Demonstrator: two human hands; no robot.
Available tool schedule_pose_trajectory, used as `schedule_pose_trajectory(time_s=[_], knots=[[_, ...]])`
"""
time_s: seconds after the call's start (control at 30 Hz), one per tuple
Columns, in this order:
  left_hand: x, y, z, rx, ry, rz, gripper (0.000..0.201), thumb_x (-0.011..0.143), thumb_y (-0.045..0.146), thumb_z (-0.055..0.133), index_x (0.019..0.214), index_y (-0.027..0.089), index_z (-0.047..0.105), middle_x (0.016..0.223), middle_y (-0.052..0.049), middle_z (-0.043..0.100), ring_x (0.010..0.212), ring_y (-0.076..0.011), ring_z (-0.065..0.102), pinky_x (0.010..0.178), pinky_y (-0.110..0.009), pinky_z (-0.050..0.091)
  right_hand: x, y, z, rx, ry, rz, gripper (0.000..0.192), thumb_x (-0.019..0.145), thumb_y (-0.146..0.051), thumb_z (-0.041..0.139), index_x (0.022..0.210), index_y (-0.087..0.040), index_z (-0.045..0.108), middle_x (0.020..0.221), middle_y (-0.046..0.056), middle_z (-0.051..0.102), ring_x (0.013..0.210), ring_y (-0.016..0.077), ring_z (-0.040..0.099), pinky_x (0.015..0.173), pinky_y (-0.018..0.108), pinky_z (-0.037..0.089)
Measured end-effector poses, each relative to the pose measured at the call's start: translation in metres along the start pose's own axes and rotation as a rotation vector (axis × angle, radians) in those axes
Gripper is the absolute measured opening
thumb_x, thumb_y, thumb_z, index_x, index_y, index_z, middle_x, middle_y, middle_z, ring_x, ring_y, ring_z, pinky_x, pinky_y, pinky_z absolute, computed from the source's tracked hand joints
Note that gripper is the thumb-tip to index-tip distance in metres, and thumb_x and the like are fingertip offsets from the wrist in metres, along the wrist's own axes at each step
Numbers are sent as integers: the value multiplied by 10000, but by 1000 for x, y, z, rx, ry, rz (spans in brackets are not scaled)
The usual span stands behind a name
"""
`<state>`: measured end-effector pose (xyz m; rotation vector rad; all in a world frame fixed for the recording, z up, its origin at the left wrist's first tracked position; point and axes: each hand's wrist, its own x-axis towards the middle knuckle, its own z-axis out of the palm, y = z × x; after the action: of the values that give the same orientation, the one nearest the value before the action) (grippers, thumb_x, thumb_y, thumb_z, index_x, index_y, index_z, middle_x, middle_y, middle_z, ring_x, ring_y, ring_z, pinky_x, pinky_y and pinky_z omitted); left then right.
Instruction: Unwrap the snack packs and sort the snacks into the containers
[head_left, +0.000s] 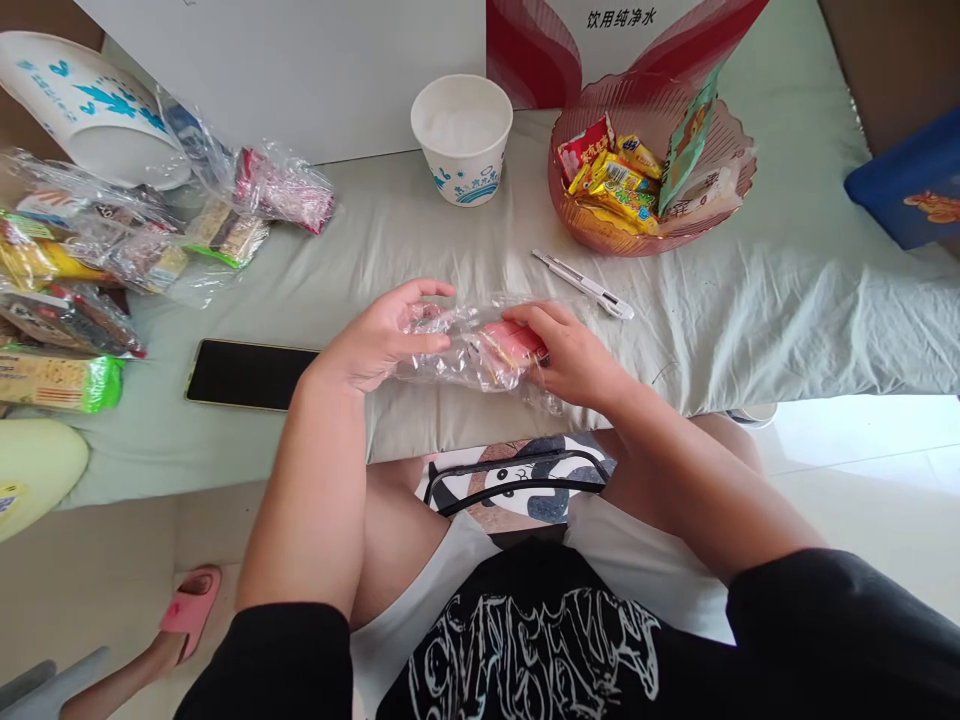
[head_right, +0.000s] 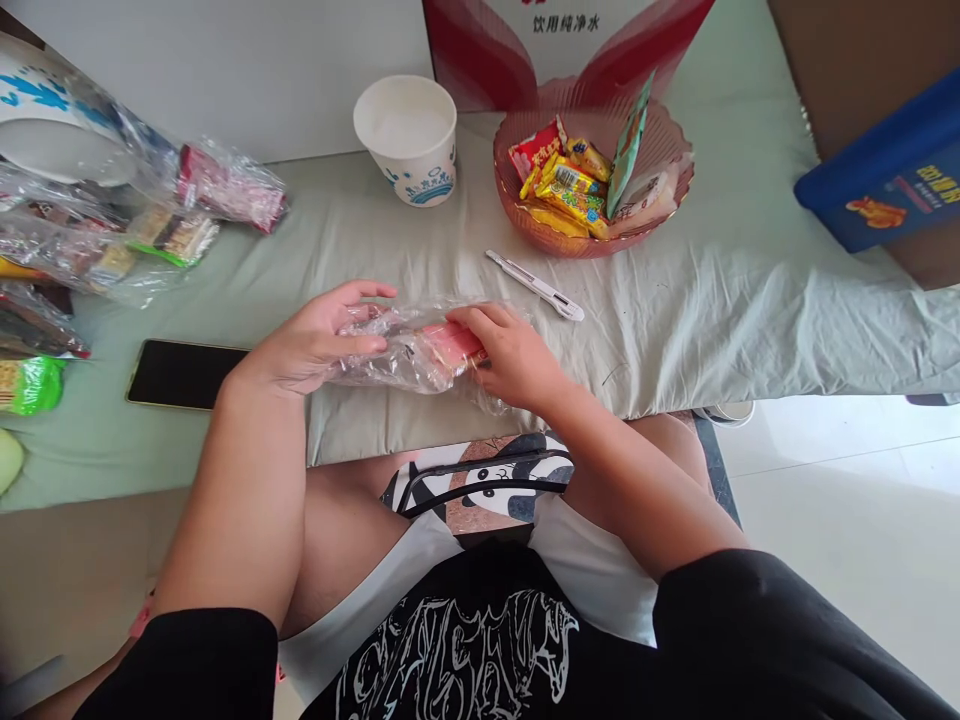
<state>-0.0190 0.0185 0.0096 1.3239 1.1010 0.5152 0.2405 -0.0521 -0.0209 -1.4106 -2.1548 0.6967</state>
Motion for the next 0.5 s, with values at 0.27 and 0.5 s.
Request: schedule_pose_trajectory(time_s=[0.27, 0.5], knots=[[-5, 3, -3, 103, 52, -171, 510, 701, 379, 823, 1177, 238, 708, 885, -14, 667, 662, -135, 586, 585, -253, 425, -5, 9, -11, 81, -28, -65, 527, 847, -146, 608, 1370, -209, 625, 1348, 140, 683, 1266, 319, 639, 1088, 515, 539], [10, -6, 8, 41, 350, -64, 205, 701, 289, 772, 869, 187, 714, 699, 10, 621, 587, -115, 497, 551, -253, 332, -8, 17, -23, 146, 305, -116, 321, 1018, -370, 572, 1303, -262, 673, 1177, 111, 696, 1172, 283, 645, 1049, 506, 559]])
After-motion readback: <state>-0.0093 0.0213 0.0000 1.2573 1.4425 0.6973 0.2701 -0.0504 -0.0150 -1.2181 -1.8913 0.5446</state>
